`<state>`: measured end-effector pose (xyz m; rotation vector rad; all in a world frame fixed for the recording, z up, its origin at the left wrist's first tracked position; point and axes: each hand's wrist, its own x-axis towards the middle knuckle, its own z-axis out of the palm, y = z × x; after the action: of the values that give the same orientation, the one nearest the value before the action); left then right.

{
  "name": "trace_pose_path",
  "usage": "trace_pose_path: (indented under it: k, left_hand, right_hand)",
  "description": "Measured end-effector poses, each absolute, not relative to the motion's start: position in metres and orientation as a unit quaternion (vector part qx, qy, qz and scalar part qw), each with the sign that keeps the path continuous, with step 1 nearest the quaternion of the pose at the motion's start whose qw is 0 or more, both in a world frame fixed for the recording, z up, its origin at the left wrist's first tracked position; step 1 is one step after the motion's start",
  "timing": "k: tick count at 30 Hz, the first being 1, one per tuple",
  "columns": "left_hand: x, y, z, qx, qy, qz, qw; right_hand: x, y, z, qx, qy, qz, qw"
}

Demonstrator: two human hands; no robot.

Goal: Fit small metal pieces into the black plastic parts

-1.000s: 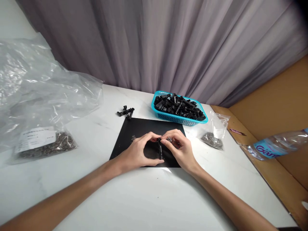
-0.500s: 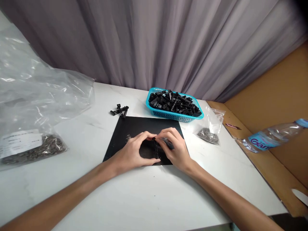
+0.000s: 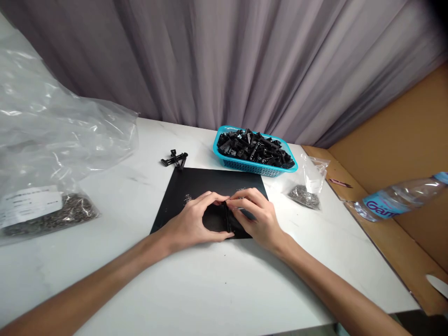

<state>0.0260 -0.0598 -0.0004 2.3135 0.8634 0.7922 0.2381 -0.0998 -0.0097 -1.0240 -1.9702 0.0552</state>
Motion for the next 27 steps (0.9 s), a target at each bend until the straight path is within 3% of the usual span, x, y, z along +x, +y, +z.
trace_pose_path:
  k: [16, 27]
  left_hand:
    - [0.026, -0.059, -0.004, 0.852, 0.319, 0.31, 0.276]
    - [0.025, -0.059, -0.003, 0.855, 0.33, 0.263, 0.3]
  right_hand:
    - [0.243, -0.1, 0.004, -0.482, -0.643, 0.298, 0.516]
    - [0.244, -0.091, 0.003, -0.499, -0.58, 0.422, 0.486]
